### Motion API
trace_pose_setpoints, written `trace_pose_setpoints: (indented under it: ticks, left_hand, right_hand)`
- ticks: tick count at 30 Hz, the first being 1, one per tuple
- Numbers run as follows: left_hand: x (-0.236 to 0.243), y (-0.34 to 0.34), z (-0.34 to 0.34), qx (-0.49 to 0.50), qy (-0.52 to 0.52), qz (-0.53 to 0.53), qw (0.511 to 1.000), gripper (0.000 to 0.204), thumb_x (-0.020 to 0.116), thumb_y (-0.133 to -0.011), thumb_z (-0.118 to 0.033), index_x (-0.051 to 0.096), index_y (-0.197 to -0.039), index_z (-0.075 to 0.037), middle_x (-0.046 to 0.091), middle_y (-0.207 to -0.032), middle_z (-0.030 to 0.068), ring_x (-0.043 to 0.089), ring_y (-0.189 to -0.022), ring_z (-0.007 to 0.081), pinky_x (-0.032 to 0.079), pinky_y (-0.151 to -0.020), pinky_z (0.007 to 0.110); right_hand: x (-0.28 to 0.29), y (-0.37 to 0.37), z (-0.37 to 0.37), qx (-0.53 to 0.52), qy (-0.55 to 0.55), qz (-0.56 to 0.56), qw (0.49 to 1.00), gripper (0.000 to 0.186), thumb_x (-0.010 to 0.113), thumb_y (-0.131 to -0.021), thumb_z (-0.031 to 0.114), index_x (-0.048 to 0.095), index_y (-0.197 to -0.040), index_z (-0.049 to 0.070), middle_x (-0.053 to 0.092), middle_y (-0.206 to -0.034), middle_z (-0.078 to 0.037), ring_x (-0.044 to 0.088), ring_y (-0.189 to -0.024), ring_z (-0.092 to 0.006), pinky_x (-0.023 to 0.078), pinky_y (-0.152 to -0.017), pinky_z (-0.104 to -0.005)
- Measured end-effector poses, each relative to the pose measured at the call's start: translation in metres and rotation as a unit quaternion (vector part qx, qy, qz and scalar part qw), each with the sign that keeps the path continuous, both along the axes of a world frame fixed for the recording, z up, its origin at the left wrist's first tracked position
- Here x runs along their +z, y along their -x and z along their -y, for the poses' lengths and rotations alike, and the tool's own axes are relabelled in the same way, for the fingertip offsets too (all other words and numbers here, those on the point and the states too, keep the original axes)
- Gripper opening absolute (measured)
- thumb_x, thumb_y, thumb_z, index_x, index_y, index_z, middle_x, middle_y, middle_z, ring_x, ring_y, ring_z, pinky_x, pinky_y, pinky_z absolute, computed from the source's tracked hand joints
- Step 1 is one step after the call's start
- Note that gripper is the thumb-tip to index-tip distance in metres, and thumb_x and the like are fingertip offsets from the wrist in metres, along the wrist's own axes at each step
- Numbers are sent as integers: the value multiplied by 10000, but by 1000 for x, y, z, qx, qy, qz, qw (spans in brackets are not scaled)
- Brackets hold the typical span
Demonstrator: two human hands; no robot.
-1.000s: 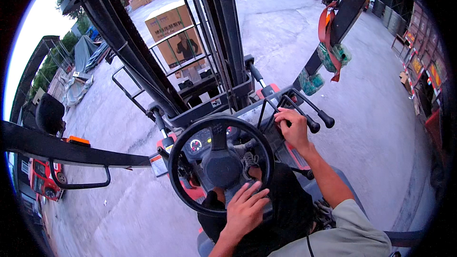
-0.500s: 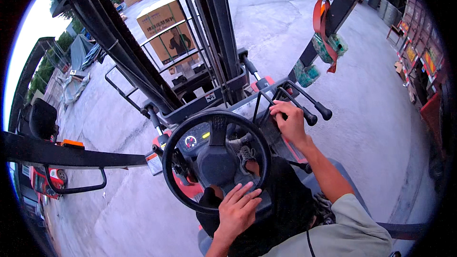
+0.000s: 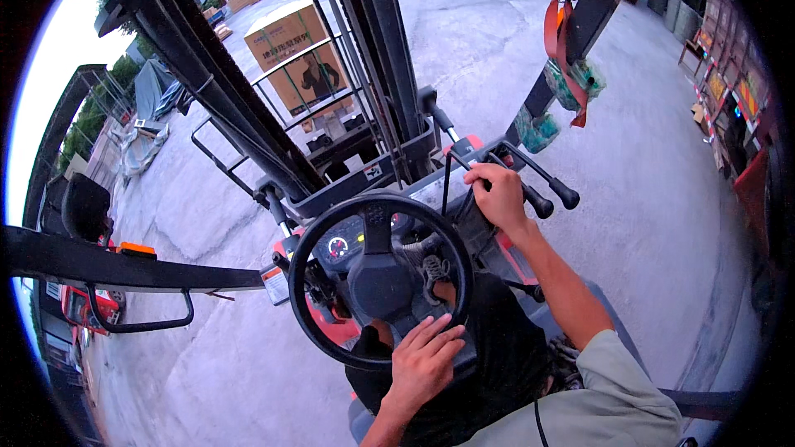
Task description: The person operates a forklift using the steering wheel and levers to transport a large box, loads the box onto a truck bed, and backs the forklift away.
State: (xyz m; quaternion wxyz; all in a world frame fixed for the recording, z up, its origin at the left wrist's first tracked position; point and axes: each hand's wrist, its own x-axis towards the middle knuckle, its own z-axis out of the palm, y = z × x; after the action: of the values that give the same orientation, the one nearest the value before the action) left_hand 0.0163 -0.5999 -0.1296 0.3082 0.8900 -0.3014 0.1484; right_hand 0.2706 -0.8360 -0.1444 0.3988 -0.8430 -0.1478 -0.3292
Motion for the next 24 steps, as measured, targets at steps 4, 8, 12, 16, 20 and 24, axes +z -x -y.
trace_pose_setpoints:
  ticks: [4,8,12,16,20,24]
  left_hand:
    - [-1,1,4,0,3,2,1000,252,759,-757,26,779,-970,-109,803,-1257,-3,700,-1322,254,539,-1161,474]
    - [0,4,-2,-5,13,-1,1000,252,762,-753,25,778,-968,-107,806,-1252,3,707,-1311,261,548,-1149,474]
    - [1,4,-4,-8,19,6,1000,243,753,-756,28,780,-959,-104,811,-1239,8,712,-1305,263,555,-1139,476]
    - [-6,5,-3,3,16,13,1000,226,745,-761,28,778,-944,-100,815,-1224,8,714,-1303,264,559,-1132,478]
    - [-7,9,-6,-1,16,13,1000,220,736,-763,30,778,-938,-95,817,-1221,11,716,-1301,264,559,-1132,475]
    - [-7,11,-7,-3,20,11,1000,225,731,-763,34,781,-940,-94,817,-1224,14,717,-1299,264,559,-1133,473]
  right_hand:
    - [6,0,-1,19,6,21,1000,101,672,-872,8,773,-878,18,789,-941,-157,771,-904,-357,600,-826,-449]
    - [9,3,-7,15,4,22,1000,110,670,-872,12,779,-883,29,786,-915,-152,770,-881,-357,597,-800,-450]
    - [12,3,-10,3,5,22,1000,109,672,-872,21,780,-875,35,784,-896,-153,769,-864,-360,597,-792,-453]
    - [10,1,-12,7,1,28,1000,111,668,-871,30,779,-859,38,783,-880,-156,770,-845,-359,597,-786,-454]
    - [10,6,-13,6,5,23,1000,116,663,-872,33,776,-851,39,782,-876,-152,771,-843,-354,598,-785,-450]
    - [11,10,-15,4,3,31,1000,114,663,-872,26,774,-850,36,781,-872,-152,771,-842,-352,598,-783,-450]
